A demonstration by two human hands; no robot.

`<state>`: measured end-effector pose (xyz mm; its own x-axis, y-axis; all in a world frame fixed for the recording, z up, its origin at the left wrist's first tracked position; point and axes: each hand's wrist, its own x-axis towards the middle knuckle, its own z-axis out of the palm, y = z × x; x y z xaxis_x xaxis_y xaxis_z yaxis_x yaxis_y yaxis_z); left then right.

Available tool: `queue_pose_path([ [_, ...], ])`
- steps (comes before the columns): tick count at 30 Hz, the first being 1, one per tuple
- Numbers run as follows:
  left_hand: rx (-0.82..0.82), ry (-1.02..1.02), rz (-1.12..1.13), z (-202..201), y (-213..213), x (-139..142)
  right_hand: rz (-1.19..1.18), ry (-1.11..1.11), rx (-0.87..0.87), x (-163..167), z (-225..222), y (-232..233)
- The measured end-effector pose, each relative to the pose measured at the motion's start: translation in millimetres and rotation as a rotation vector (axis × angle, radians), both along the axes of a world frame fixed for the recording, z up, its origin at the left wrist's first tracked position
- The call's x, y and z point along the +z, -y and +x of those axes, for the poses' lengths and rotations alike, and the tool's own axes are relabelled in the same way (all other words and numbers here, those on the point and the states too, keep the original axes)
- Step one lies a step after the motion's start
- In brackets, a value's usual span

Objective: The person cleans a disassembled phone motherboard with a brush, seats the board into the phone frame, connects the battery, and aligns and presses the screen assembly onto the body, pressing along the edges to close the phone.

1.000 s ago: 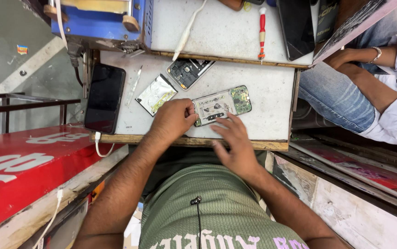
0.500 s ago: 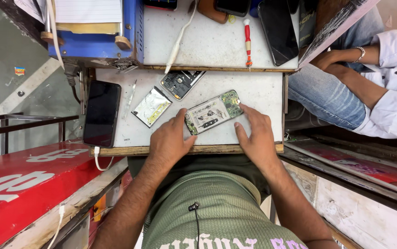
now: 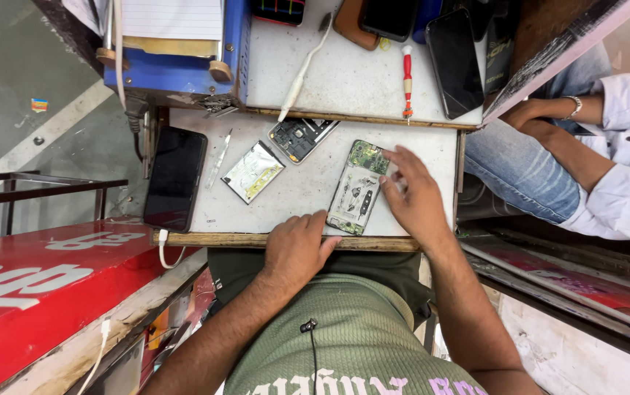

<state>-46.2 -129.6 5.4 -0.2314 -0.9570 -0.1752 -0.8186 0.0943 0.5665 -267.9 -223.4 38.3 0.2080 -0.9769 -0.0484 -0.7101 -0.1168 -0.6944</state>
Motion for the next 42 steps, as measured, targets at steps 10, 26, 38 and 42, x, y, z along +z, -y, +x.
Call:
queue_pose_path([
  [10,-0.042,-0.073,-0.151,8.3,-21.0,5.0,-0.413,0.683,-0.062,31.2,-55.9,-6.2],
  [26,0.159,-0.204,-0.212,37.2,-15.1,1.4,-0.063,0.065,-0.259,-67.0,-92.0,-45.4],
  [38,0.959,-0.097,-0.024,201.4,62.6,6.8,0.413,0.659,-0.399,-65.3,-91.9,-37.4],
  [42,0.952,-0.102,0.059,208.5,68.4,4.9,0.437,0.766,-0.434,-66.7,-92.2,-45.0],
])
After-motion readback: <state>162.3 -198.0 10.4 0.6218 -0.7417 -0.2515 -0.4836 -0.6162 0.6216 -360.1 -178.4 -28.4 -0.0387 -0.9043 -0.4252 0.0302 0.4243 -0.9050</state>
